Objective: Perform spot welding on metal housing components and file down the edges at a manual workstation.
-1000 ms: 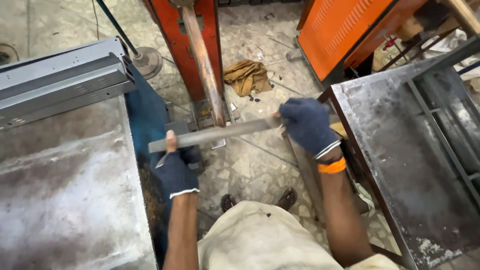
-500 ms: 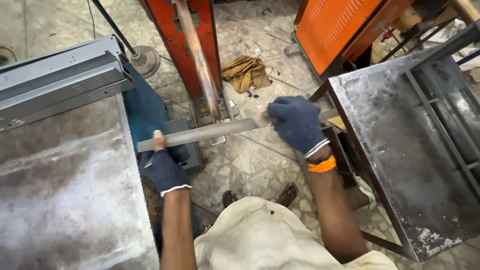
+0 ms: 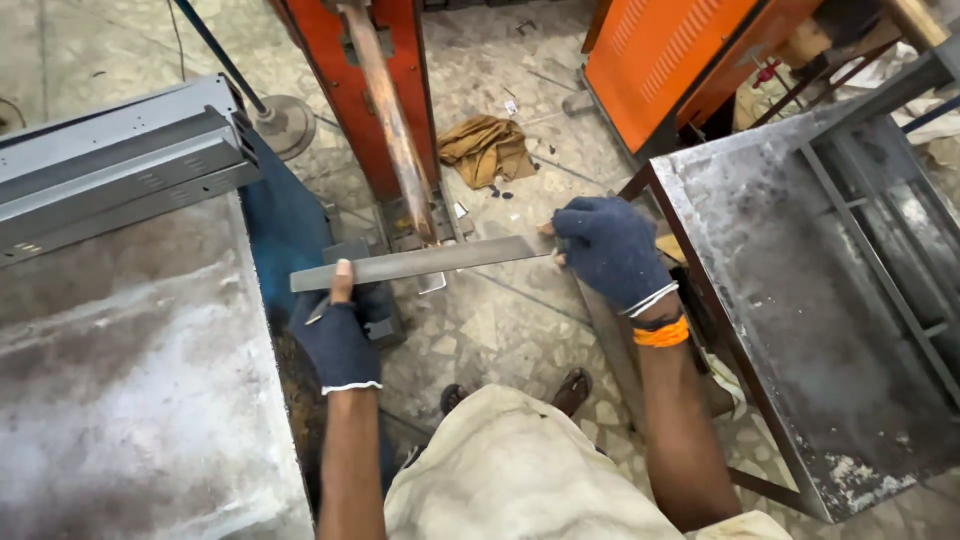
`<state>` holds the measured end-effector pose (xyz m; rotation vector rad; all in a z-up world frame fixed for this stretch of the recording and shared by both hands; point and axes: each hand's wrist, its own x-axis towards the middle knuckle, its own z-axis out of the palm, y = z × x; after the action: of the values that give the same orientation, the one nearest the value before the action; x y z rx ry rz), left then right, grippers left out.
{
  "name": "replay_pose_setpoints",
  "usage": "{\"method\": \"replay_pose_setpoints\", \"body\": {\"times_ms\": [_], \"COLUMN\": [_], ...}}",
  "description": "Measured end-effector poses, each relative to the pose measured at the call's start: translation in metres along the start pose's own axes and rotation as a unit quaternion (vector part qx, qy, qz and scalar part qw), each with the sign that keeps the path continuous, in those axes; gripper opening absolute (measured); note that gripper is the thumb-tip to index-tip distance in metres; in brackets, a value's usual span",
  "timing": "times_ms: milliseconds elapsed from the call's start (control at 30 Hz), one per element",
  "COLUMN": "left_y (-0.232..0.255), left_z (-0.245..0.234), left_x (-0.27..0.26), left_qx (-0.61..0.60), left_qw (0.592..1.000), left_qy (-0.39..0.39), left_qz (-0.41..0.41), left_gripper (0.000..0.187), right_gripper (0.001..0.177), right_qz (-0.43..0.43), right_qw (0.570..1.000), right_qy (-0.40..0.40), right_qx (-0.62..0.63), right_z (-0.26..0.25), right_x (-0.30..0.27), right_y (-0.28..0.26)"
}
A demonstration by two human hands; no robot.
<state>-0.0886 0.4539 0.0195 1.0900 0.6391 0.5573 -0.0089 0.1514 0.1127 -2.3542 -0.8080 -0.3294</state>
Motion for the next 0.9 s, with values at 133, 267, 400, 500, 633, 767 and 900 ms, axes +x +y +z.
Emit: {"method": "replay_pose_setpoints", "body": {"times_ms": [133, 267, 400, 500, 633, 767, 900], "left_y": [-0.003, 0.003, 0.029, 0.041, 0.032, 0.026, 0.029], "left_z": [-0.016, -0.047, -0.022, 0.02, 0.023, -0.018, -0.035], "left_x": [0.018, 0.045, 0.027, -0.002, 0.008, 0.043, 0.059], "left_qx": [-0.019, -0.087, -0.086, -0.074, -0.113, -0.118, -0.114], "left_qw": [0.998, 0.995, 0.995, 0.997, 0.991, 0.993, 0.993], "left_qy": [-0.025, 0.044, 0.035, -0.011, -0.075, -0.021, -0.007], "left_qz": [0.057, 0.021, 0.032, -0.015, -0.003, -0.006, 0.036], "left_gripper": [0.019, 0.017, 0.02, 0.023, 0.028, 0.028, 0.026], "right_gripper": [0.023, 0.019, 0.018, 0.018, 0.015, 0.016, 0.028], "right_qz": [0.035, -0.051, -0.04, -0.031, 0.026, -0.077, -0.044], "right_qw": [0.999, 0.996, 0.995, 0.996, 0.998, 0.987, 0.993], "right_qy": [-0.015, 0.035, 0.051, 0.046, 0.042, 0.103, 0.108], "right_qx": [-0.018, -0.071, -0.077, -0.074, -0.034, -0.092, -0.034], "right_z": [0.02, 0.05, 0.027, -0.032, -0.037, -0.002, 0.004], "right_x": [0.01, 0.015, 0.02, 0.022, 0.022, 0.035, 0.04], "right_y": [-0.016, -0.035, -0.029, -0.023, -0.012, -0.04, -0.061]}}
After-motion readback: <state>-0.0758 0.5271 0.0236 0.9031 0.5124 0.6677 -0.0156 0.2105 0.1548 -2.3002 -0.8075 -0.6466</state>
